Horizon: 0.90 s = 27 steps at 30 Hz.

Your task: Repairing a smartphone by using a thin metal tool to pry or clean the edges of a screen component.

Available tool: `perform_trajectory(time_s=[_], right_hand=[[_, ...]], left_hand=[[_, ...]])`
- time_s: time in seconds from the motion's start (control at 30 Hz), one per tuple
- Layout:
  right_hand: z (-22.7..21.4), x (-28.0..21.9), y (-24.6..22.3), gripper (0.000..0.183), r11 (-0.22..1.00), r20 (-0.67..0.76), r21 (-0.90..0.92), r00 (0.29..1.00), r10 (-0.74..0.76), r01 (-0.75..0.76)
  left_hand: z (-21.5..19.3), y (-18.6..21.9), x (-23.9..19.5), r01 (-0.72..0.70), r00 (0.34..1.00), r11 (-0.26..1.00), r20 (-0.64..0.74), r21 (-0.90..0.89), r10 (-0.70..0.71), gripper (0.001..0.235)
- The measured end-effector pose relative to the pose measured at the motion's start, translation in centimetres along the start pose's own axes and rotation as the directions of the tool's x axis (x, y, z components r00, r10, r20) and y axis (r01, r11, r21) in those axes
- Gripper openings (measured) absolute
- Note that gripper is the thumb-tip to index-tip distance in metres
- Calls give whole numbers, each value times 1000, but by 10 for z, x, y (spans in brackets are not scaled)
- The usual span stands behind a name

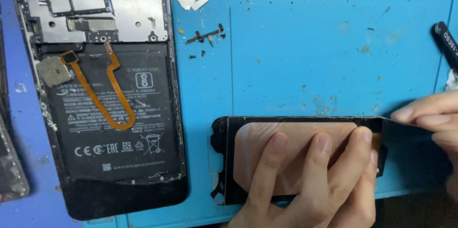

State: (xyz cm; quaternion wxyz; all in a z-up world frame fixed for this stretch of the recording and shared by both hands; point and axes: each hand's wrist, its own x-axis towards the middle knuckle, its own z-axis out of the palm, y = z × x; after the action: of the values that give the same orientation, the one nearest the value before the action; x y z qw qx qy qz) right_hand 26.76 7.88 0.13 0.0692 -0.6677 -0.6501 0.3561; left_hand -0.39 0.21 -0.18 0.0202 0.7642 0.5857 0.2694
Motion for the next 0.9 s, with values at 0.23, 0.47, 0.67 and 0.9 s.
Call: perform_trajectory(time_s=[0.23,0.47,0.67,0.9], right_hand=[[-2,-1,28,19,964,-14,115,971,-240,240],[7,3,31,19,927,-66,86,931,-359,364],[9,11,26,23,899,-60,17,898,-436,438],[15,21,-37,16,856,26,-61,858,-513,514]], left_hand=[[0,0,0,19,1000,1000,-6,8,-19,27],[-4,-1,-2,4,997,1000,75,5,-4,24],[-2,1,-4,13,999,998,38,65,-15,21],[-1,-5,-6,-13,1000,992,-8,127,14,33]])
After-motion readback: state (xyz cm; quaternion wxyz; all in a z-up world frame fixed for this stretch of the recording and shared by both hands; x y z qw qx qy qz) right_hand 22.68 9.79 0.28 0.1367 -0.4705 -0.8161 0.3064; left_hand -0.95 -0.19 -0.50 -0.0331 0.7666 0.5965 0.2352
